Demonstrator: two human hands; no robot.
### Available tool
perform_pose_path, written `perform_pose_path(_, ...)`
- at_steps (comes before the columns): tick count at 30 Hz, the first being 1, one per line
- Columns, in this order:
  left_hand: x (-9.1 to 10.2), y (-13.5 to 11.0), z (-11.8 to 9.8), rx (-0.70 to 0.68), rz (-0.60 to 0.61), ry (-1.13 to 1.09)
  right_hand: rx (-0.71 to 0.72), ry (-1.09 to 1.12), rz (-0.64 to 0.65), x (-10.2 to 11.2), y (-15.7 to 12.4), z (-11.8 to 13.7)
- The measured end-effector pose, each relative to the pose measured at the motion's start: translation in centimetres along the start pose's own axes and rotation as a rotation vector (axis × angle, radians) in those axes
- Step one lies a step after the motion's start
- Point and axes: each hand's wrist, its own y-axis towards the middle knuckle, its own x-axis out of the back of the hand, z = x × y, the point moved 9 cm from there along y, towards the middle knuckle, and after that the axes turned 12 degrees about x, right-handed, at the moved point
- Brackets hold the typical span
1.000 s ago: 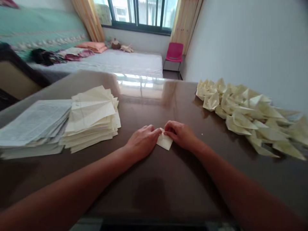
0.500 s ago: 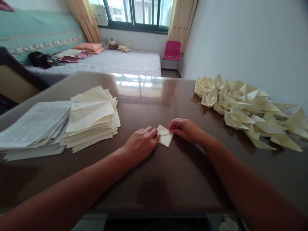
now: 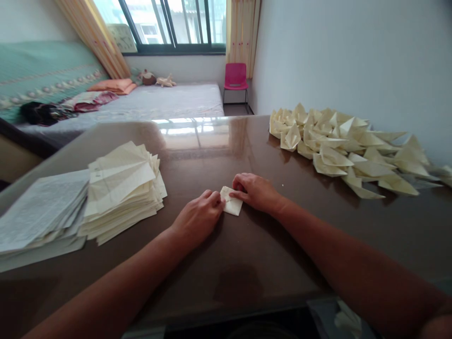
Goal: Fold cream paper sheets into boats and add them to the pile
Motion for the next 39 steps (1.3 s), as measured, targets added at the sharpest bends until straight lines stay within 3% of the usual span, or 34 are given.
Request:
perform_pose_path(9,0.2,-0.2,0.1,-0.018,-0.015,-0.283,-0.061,-0.090,0.174,0.4,-1.0,-0.1)
perform_pose_path(16,0.4,-0.1,0.1,-0.033,-0.020,-0.362,-0.067,0.022,0.199,0.0,-1.1,-0.7)
perform_pose_path(23,0.0,0.3,1.4,0.079,-0.043,-0.469,0.004,0.359,0.101,0.4,-0.8,-0.4)
perform_pose_path(26,0.0,0.4,2.6,0.183,-0.090,-0.548,0.085,0.485,-0.001,1.6,-0.5,0.6)
perform_pose_path(30,0.4,0.6,3.2,0.204,-0.098,-0.570,0.192,0.609,-0.164,3.1,-0.3,2.4)
perform_pose_path(34,1.5,0.5,4.9,0.320,-0.185,-0.631,0.166,0.746,-0.280,3.4,-0.2,2.2)
perform_pose_path(36,1.4,0.5,5.9,0.400,-0.199,-0.750,0.136,0.776,-0.249,2.7,-0.2,1.7)
perform_pose_path(39,0.2,0.7,6.2,0.447,-0.147,-1.000,0.117,0.774,-0.102,0.7,0.0,1.5)
